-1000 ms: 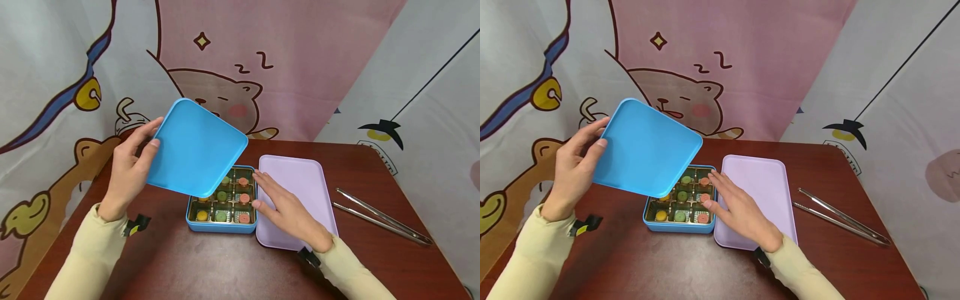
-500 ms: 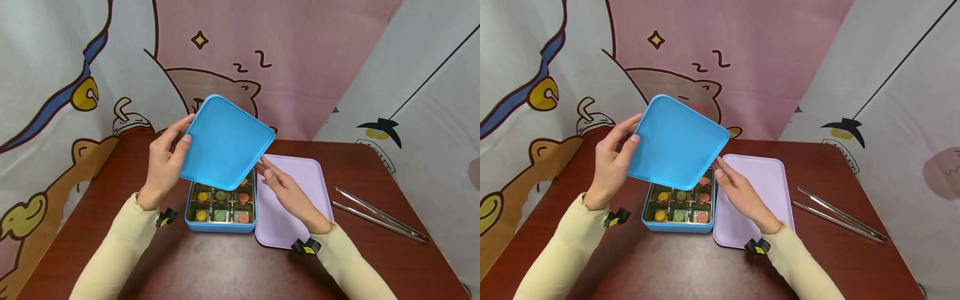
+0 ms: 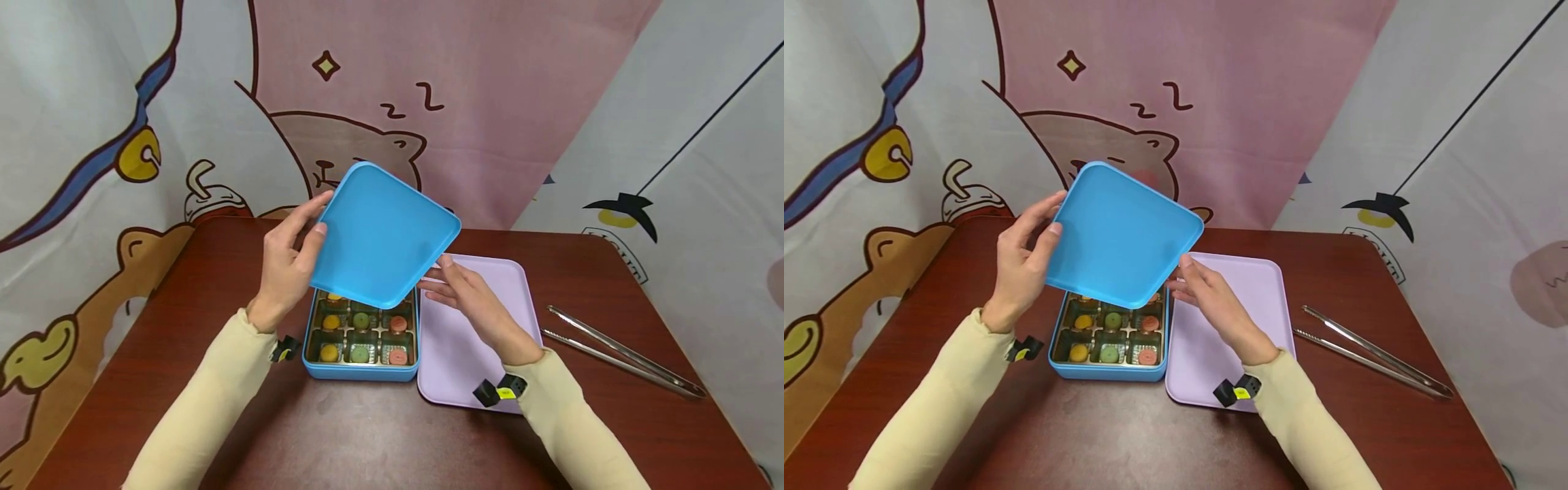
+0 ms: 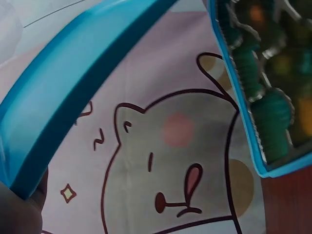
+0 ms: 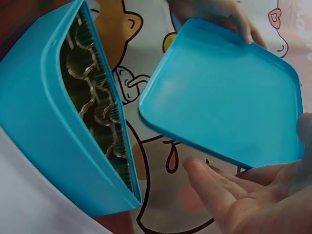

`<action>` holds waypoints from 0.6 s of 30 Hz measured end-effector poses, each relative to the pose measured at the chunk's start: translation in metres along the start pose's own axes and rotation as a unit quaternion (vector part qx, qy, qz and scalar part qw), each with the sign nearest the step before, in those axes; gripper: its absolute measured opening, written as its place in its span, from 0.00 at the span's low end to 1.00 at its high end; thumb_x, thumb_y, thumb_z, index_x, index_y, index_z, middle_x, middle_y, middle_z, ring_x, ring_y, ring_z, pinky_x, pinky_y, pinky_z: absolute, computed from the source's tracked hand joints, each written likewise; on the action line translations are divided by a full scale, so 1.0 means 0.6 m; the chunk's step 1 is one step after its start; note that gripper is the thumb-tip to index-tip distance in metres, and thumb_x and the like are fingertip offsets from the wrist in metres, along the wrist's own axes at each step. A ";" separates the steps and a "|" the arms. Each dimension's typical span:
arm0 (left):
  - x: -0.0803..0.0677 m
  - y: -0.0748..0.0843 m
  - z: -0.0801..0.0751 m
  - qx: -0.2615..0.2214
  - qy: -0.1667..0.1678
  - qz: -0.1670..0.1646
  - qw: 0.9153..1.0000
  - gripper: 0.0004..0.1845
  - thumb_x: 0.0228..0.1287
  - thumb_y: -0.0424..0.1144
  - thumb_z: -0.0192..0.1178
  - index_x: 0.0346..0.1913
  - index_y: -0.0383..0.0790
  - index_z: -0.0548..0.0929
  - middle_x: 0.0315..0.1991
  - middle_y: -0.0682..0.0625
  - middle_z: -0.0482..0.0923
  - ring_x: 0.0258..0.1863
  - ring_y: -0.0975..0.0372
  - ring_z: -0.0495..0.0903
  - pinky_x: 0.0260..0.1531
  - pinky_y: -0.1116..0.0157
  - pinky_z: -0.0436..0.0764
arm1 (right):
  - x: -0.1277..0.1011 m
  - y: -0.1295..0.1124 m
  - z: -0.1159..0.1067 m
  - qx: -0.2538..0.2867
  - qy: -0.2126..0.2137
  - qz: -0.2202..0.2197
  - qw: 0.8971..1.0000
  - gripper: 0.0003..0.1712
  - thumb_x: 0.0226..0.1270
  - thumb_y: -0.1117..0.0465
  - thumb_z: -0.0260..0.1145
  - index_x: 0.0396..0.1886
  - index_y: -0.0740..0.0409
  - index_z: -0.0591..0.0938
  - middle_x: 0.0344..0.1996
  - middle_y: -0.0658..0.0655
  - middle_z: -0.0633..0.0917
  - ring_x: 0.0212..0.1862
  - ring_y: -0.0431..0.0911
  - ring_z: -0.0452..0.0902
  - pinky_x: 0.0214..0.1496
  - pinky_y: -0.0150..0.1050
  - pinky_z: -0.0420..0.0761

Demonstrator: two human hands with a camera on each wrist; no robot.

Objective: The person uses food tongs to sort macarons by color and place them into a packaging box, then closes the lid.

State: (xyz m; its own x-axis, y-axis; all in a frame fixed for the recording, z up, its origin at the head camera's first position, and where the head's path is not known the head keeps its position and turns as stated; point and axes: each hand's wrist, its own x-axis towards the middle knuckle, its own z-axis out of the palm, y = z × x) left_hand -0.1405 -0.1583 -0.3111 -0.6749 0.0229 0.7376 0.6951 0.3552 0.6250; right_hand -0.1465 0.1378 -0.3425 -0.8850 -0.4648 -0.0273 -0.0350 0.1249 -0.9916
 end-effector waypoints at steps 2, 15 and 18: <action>-0.002 -0.008 0.000 0.001 0.003 0.005 1.000 0.22 0.75 0.27 0.54 0.70 0.32 0.77 0.65 0.40 0.80 0.61 0.52 0.82 0.57 0.52 0.82 | 0.000 -0.003 -0.001 -0.002 -0.004 0.011 1.000 0.42 0.84 0.36 0.42 0.79 0.63 0.64 0.67 0.66 0.79 0.67 0.58 0.77 0.66 0.47 0.78; -0.017 -0.031 -0.009 0.064 0.009 0.064 0.996 0.34 0.79 0.58 0.50 0.71 0.31 0.75 0.63 0.36 0.78 0.59 0.45 0.80 0.58 0.46 0.81 | -0.001 -0.007 0.009 0.077 -0.030 0.008 0.997 0.47 0.82 0.32 0.41 0.85 0.59 0.51 0.73 0.68 0.71 0.73 0.60 0.69 0.68 0.46 0.75; -0.024 -0.030 -0.013 0.081 0.001 0.063 0.995 0.39 0.79 0.64 0.46 0.72 0.33 0.75 0.65 0.37 0.75 0.63 0.46 0.77 0.59 0.42 0.79 | -0.001 -0.006 0.007 0.076 -0.021 0.000 0.997 0.50 0.80 0.30 0.41 0.85 0.60 0.50 0.74 0.68 0.69 0.74 0.59 0.68 0.69 0.47 0.73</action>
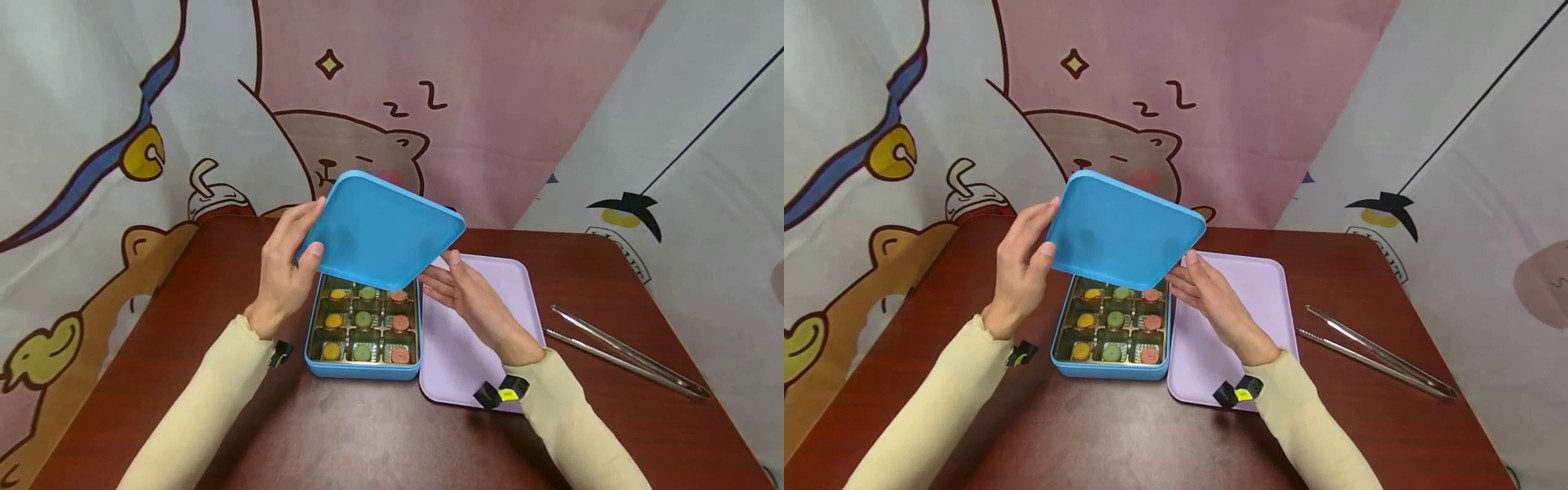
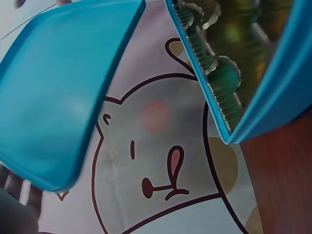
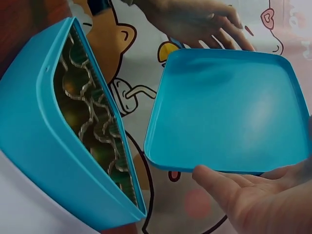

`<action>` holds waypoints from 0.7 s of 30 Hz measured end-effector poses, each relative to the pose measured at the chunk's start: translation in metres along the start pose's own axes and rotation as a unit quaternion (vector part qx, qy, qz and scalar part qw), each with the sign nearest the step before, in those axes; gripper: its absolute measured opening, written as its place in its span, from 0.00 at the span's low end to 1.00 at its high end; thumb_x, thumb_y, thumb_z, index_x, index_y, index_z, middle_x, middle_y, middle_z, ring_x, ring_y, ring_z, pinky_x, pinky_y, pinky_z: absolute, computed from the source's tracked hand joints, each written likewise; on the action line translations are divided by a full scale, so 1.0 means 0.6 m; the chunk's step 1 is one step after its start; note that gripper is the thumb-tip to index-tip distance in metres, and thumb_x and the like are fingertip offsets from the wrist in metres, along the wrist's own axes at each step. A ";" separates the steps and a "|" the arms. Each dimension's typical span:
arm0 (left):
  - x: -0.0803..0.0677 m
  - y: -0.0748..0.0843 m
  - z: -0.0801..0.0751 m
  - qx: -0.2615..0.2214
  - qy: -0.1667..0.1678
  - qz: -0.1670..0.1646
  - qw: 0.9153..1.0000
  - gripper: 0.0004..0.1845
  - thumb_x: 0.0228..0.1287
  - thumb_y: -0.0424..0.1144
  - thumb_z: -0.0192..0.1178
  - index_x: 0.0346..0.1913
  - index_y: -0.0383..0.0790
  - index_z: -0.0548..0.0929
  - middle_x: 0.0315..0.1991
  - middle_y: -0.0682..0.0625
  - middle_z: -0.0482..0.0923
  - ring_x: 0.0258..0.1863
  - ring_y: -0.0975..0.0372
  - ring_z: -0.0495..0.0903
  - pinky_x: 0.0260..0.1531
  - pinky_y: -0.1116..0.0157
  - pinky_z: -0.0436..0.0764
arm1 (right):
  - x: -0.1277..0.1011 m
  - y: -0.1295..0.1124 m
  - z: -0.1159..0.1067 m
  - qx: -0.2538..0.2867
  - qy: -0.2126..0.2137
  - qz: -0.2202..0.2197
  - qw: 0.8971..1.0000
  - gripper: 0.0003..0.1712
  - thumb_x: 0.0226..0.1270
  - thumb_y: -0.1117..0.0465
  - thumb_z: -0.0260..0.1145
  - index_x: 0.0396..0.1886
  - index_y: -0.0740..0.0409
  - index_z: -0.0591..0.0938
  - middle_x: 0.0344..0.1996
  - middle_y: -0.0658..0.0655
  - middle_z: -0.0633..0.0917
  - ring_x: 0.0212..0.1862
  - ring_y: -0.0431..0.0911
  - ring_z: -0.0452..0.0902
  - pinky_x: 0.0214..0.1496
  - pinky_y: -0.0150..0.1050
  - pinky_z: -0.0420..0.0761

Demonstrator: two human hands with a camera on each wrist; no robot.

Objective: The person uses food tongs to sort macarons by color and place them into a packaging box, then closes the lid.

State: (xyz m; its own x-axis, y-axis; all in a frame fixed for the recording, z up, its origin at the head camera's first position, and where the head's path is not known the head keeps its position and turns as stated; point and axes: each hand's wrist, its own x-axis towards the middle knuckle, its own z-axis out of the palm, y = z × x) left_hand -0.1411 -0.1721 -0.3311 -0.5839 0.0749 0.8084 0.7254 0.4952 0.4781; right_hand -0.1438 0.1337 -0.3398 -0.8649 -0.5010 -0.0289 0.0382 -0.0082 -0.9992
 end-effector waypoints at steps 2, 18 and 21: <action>-0.006 0.003 -0.002 0.009 -0.010 -0.007 1.000 0.40 0.79 0.65 0.43 0.73 0.34 0.74 0.68 0.38 0.72 0.65 0.47 0.74 0.62 0.43 0.77 | -0.001 0.001 -0.003 0.001 0.004 -0.009 1.000 0.52 0.79 0.28 0.40 0.85 0.61 0.48 0.76 0.68 0.67 0.75 0.59 0.66 0.71 0.49 0.71; -0.058 0.058 -0.023 -0.068 -0.109 -0.220 0.967 0.36 0.81 0.67 0.30 0.83 0.56 0.57 0.79 0.51 0.63 0.75 0.50 0.66 0.74 0.38 0.57 | -0.029 -0.002 -0.005 -0.041 0.003 -0.120 0.992 0.54 0.77 0.25 0.36 0.85 0.59 0.44 0.83 0.62 0.52 0.83 0.56 0.45 0.81 0.57 0.49; -0.065 0.063 -0.027 -0.122 -0.100 -0.247 0.956 0.35 0.82 0.65 0.32 0.83 0.55 0.58 0.78 0.48 0.64 0.77 0.52 0.64 0.76 0.41 0.54 | -0.030 0.002 -0.002 -0.044 0.002 -0.126 0.991 0.56 0.77 0.24 0.37 0.85 0.60 0.44 0.82 0.65 0.51 0.83 0.58 0.44 0.81 0.58 0.48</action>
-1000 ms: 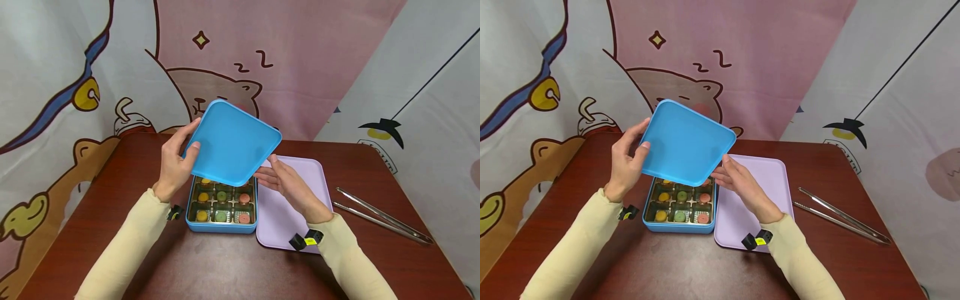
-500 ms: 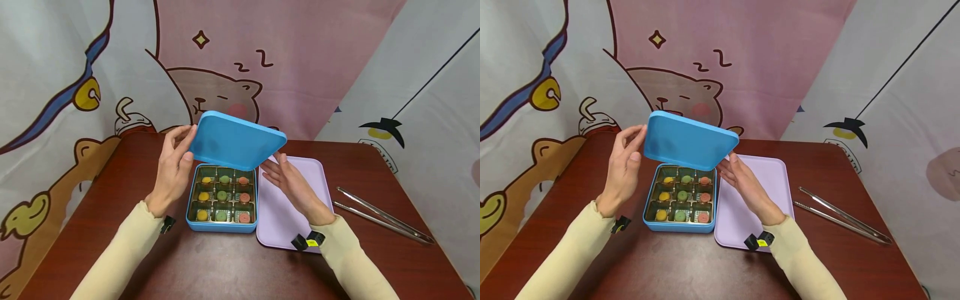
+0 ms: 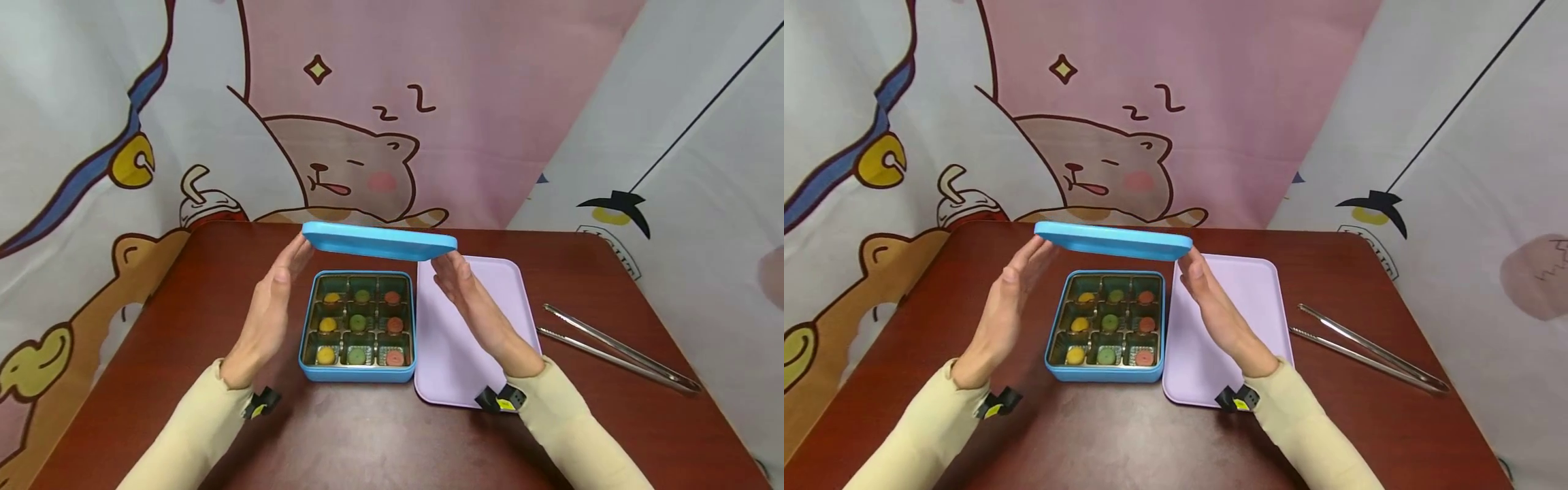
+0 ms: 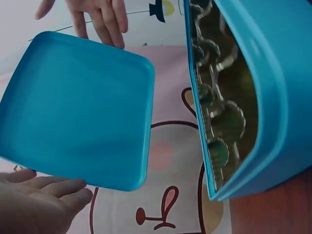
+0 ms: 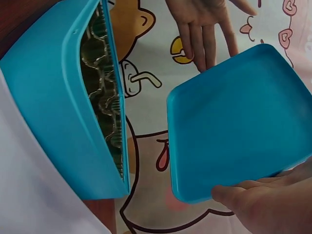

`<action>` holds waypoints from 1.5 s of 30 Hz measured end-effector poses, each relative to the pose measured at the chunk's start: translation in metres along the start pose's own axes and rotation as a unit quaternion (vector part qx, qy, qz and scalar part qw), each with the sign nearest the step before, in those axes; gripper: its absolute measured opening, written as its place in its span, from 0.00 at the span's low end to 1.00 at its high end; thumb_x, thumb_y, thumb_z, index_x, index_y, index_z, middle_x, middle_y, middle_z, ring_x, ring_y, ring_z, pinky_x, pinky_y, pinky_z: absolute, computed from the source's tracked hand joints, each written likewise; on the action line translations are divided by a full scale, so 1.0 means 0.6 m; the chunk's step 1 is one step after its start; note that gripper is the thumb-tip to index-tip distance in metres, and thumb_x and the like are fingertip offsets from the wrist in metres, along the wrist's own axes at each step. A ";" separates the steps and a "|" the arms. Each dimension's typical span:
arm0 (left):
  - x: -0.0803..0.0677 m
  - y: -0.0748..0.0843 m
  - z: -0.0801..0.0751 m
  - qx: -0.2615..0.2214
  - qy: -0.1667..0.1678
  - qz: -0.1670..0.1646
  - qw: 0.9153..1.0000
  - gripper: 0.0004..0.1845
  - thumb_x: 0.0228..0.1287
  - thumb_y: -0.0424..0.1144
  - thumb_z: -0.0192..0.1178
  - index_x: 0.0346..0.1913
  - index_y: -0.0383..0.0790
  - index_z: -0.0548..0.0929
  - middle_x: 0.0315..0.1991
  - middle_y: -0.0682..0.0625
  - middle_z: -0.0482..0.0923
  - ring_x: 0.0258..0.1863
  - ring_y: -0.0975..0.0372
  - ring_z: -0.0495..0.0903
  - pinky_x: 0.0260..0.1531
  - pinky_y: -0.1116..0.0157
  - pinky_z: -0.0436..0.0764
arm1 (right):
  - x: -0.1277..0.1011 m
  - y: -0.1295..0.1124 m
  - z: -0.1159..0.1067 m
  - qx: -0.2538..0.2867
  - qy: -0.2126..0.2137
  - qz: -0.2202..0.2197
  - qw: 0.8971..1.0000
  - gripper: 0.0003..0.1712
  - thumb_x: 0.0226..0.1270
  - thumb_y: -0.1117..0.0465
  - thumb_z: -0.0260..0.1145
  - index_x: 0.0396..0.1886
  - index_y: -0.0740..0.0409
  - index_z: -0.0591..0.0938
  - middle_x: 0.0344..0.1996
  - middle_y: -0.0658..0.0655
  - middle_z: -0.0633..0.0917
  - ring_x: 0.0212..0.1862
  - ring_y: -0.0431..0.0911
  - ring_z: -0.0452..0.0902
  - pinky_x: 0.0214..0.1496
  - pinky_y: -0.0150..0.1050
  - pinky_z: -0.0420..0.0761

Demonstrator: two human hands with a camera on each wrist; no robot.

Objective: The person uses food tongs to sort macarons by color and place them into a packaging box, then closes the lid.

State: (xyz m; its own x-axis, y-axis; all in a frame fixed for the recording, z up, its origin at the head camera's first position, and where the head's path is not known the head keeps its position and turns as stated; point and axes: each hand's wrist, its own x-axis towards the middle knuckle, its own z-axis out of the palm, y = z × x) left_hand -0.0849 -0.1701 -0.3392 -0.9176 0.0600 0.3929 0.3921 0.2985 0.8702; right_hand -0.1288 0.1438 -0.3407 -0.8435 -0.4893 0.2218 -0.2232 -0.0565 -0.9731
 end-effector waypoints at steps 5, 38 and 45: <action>-0.010 0.000 -0.004 -0.066 0.001 -0.014 0.998 0.36 0.82 0.65 0.32 0.79 0.47 0.62 0.76 0.47 0.65 0.77 0.51 0.62 0.77 0.44 0.52 | -0.001 0.006 0.007 -0.023 0.001 0.007 1.000 0.54 0.77 0.25 0.37 0.85 0.60 0.47 0.82 0.66 0.52 0.82 0.60 0.46 0.81 0.57 0.48; -0.049 -0.059 -0.027 0.120 -0.115 -0.086 0.982 0.49 0.65 0.55 0.70 0.84 0.54 0.55 0.80 0.48 0.59 0.77 0.49 0.64 0.70 0.39 0.64 | -0.037 0.038 -0.005 -0.274 -0.094 0.060 0.955 0.68 0.59 0.31 0.74 0.84 0.61 0.51 0.84 0.55 0.46 0.83 0.53 0.44 0.78 0.59 0.55; -0.059 -0.069 -0.030 0.148 -0.146 -0.102 0.973 0.56 0.59 0.54 0.77 0.84 0.46 0.55 0.82 0.48 0.55 0.77 0.46 0.62 0.68 0.40 0.68 | -0.040 0.045 0.002 -0.297 -0.106 0.082 0.946 0.67 0.58 0.45 0.81 0.84 0.61 0.50 0.84 0.54 0.43 0.83 0.51 0.41 0.79 0.57 0.54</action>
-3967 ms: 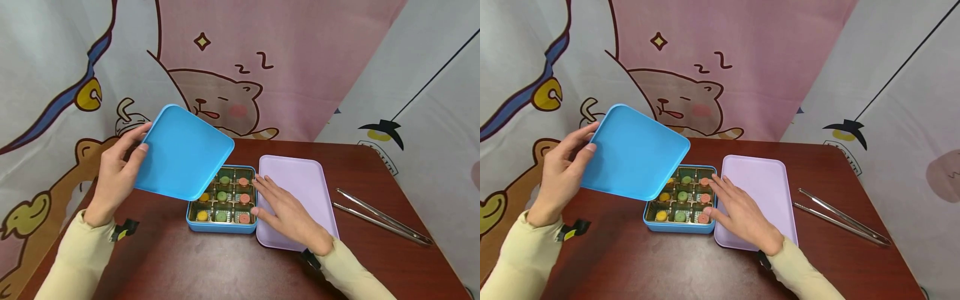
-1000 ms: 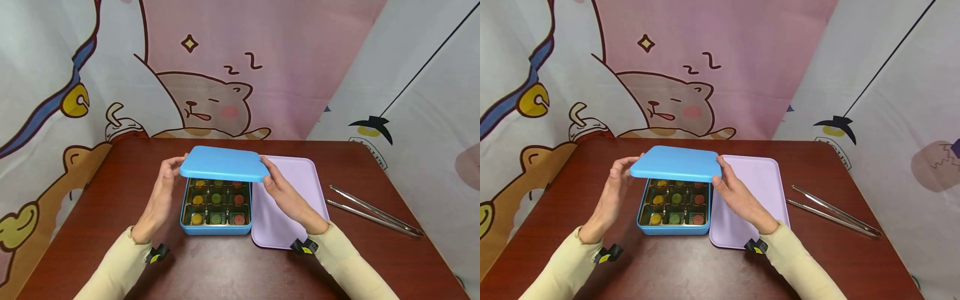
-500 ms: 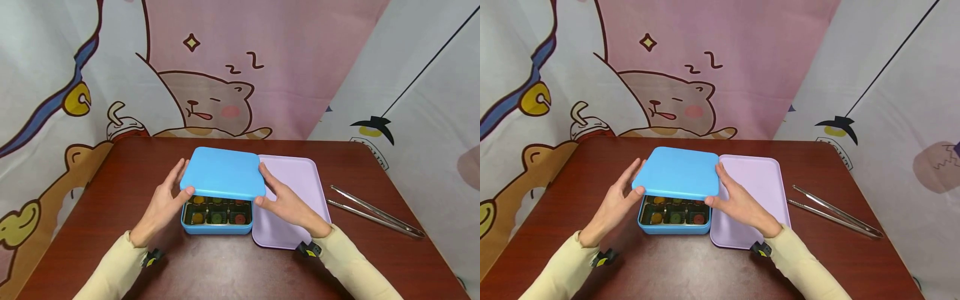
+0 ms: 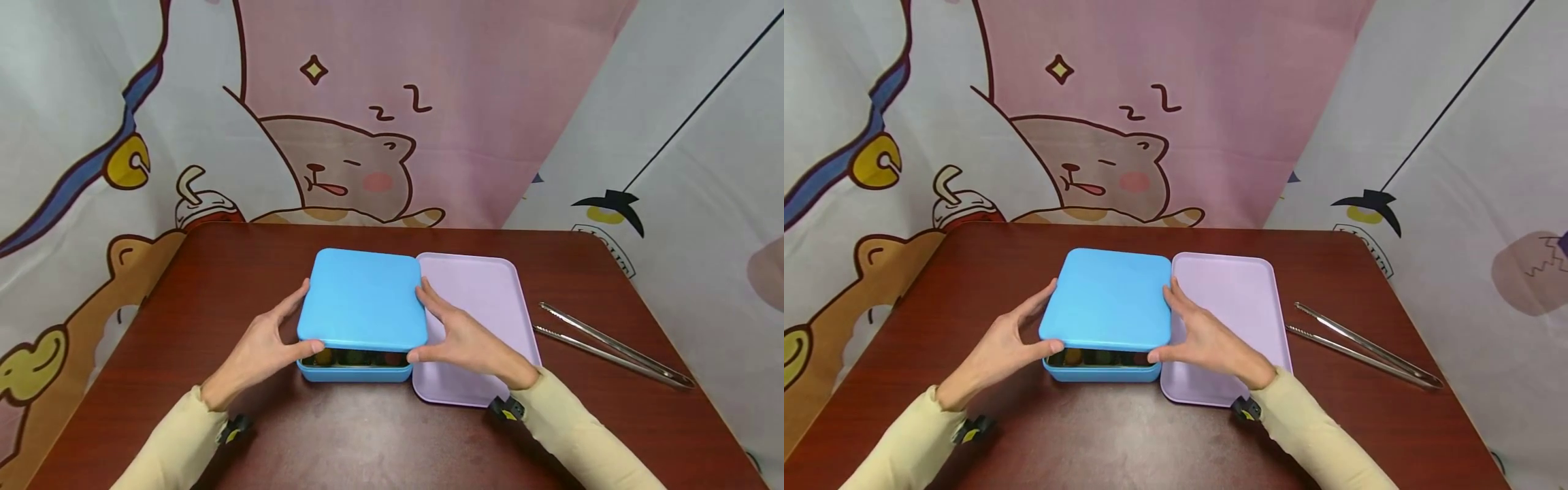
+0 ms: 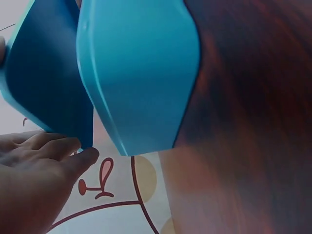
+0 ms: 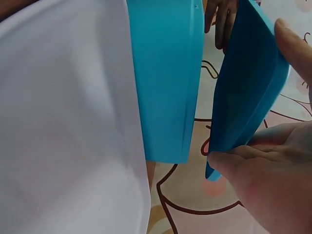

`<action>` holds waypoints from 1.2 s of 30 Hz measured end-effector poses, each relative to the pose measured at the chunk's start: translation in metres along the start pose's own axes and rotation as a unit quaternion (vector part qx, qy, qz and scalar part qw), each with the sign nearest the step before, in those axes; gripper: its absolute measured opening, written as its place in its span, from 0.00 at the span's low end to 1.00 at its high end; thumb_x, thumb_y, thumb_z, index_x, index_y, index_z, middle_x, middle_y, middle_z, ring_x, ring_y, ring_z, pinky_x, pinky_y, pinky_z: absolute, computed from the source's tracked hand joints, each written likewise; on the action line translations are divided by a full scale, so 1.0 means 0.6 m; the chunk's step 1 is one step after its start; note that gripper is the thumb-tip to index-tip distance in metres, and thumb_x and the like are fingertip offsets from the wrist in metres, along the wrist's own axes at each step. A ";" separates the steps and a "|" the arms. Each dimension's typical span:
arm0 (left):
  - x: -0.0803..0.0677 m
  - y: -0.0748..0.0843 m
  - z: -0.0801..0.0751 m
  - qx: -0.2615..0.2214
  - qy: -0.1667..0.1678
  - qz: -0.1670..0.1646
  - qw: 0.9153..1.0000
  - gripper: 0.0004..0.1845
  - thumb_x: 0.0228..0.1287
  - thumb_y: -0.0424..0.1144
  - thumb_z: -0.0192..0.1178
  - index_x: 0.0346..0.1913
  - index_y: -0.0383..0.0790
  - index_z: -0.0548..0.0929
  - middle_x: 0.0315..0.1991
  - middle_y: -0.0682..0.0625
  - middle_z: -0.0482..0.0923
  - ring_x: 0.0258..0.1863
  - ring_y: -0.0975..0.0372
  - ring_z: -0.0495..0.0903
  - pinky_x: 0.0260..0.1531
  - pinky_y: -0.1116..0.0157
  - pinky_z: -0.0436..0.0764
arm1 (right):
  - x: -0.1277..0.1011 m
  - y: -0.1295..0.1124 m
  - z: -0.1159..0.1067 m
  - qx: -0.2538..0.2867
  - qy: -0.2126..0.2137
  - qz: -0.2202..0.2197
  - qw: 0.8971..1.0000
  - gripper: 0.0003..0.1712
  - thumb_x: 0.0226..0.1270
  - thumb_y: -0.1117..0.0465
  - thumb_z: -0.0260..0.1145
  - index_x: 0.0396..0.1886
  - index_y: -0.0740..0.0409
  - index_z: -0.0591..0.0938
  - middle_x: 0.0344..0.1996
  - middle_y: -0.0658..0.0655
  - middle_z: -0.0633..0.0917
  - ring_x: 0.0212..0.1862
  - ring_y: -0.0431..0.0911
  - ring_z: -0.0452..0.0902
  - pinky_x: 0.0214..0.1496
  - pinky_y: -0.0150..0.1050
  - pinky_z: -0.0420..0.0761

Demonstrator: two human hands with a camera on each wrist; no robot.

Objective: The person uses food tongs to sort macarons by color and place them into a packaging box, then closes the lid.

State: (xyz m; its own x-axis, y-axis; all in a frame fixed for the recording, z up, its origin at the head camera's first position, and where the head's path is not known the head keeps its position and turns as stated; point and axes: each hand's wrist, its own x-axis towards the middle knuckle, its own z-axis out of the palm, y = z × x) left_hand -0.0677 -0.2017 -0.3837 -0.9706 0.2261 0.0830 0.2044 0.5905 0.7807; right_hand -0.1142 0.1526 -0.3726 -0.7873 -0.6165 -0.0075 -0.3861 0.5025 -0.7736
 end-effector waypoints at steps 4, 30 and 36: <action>-0.004 -0.008 0.002 0.019 -0.015 -0.005 1.000 0.58 0.56 0.54 0.78 0.84 0.44 0.55 0.82 0.46 0.54 0.76 0.46 0.63 0.64 0.41 0.72 | 0.002 0.001 0.006 0.001 -0.006 0.009 1.000 0.67 0.57 0.48 0.82 0.84 0.60 0.49 0.84 0.53 0.41 0.83 0.50 0.39 0.80 0.56 0.54; -0.016 -0.040 0.010 0.063 -0.053 -0.006 0.997 0.64 0.52 0.58 0.80 0.83 0.34 0.52 0.80 0.37 0.55 0.72 0.45 0.69 0.62 0.46 0.77 | 0.006 0.011 0.039 -0.007 -0.048 0.022 0.999 0.67 0.57 0.48 0.83 0.84 0.60 0.50 0.84 0.57 0.39 0.82 0.51 0.43 0.78 0.55 0.60; -0.016 -0.042 0.008 0.049 -0.063 -0.010 0.997 0.64 0.52 0.58 0.80 0.83 0.34 0.52 0.80 0.37 0.54 0.70 0.46 0.72 0.61 0.48 0.77 | 0.008 0.012 0.041 -0.007 -0.048 0.025 0.998 0.67 0.57 0.47 0.82 0.84 0.59 0.51 0.84 0.57 0.40 0.82 0.51 0.44 0.77 0.54 0.60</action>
State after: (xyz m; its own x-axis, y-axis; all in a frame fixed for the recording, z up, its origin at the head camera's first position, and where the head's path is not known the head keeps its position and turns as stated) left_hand -0.0626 -0.2151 -0.4068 -0.9524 0.3045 -0.0157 0.2016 0.6676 0.7167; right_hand -0.1089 0.1385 -0.3936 -0.7559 -0.6458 -0.1075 -0.3552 0.5424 -0.7614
